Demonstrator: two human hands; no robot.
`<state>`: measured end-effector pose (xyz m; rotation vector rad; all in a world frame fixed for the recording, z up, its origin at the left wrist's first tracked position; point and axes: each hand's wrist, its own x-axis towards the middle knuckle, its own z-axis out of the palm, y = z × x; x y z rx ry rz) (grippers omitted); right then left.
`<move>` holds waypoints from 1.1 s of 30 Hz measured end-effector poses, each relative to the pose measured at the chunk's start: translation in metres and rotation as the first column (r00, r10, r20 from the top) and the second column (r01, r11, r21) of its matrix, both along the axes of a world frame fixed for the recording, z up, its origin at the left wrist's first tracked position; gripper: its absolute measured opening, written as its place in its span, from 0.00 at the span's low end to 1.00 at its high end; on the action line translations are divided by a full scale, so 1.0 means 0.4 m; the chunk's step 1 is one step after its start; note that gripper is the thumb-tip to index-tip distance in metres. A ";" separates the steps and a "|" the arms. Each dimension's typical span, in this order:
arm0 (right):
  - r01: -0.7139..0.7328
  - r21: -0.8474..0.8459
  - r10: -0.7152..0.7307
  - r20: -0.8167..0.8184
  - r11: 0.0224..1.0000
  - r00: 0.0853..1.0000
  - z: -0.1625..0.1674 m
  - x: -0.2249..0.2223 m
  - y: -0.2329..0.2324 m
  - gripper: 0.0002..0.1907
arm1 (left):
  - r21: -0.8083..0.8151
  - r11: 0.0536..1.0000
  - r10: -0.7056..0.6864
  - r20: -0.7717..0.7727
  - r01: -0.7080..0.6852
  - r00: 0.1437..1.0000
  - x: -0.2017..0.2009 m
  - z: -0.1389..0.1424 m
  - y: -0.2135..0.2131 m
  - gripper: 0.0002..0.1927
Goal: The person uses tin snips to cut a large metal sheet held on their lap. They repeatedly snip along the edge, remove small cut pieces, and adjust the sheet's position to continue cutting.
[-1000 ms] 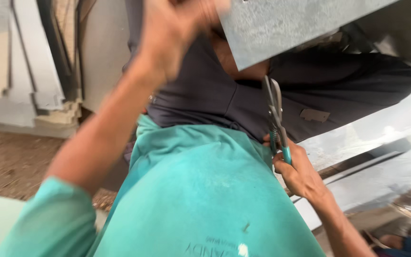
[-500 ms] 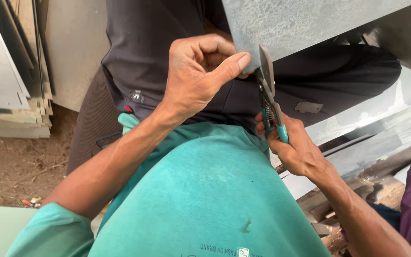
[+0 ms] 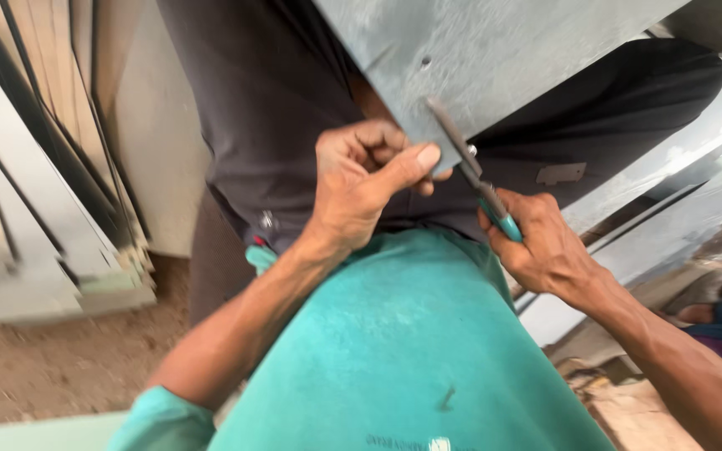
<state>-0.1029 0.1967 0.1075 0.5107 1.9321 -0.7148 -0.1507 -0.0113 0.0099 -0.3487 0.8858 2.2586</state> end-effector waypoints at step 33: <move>0.073 0.041 -0.057 -0.306 0.996 0.950 -0.051 0.258 0.160 0.11 | -0.436 0.894 -0.291 -0.394 0.102 0.872 -0.107 0.060 0.038 0.16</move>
